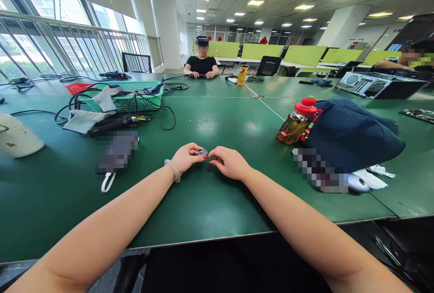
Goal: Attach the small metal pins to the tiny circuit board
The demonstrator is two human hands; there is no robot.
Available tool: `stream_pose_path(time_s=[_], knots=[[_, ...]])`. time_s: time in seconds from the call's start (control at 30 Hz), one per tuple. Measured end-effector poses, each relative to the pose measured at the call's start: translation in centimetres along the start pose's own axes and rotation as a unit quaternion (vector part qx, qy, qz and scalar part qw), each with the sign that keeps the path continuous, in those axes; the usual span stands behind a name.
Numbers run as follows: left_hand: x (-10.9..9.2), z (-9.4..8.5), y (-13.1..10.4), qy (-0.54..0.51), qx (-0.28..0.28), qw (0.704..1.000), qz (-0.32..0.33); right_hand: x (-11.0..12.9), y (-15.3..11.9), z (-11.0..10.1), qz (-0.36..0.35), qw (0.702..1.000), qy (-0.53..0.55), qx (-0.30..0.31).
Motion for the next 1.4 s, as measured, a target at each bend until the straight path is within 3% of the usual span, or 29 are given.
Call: stream_pose_path(time_s=[0.1,0.3,0.6,0.8,0.97,1.13,1.27,1.37,1.4], knots=[[0.2,-0.2,0.1,-0.014,-0.015,1.0,-0.007,0.1,0.0,0.1,-0.003,1.0,-0.003,0.024],[0.2,0.1,0.0,0.09,-0.019,0.996,0.013,0.1,0.0,1.2,-0.001,0.993,-0.065,0.095],[-0.1,-0.3,-0.3,0.195,-0.062,0.978,0.037,0.1,0.1,0.0,0.013,0.987,-0.159,-0.029],[-0.7,0.1,-0.6,0.215,-0.057,0.973,0.069,0.7,0.2,0.2,-0.022,0.971,-0.239,-0.005],[-0.9,0.2,-0.6,0.13,-0.034,0.989,0.059,1.4,0.0,0.1,-0.058,0.966,-0.251,-0.004],[-0.9,0.4,-0.7,-0.06,0.014,0.997,0.039,1.5,-0.3,-0.1,-0.073,0.976,-0.197,-0.062],[-1.1,0.5,-1.0,-0.109,0.036,0.993,0.033,1.5,0.1,-1.8,-0.08,0.984,-0.128,-0.096],[-1.1,0.4,-0.9,-0.11,0.021,0.993,0.021,3.5,-0.7,-2.6,-0.077,0.986,-0.094,-0.113],[-1.1,0.3,-0.8,-0.11,0.015,0.994,0.013,4.7,-1.4,-2.0,-0.102,0.988,-0.088,-0.081]])
Point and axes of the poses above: each hand's wrist, its own y-axis towards the middle knuckle, its own z-axis out of the palm, x = y × z, the point moved 3 cm from there along y, towards the middle knuckle, and after that the axes turned 7 degrees about y, right-handed, at the moved point
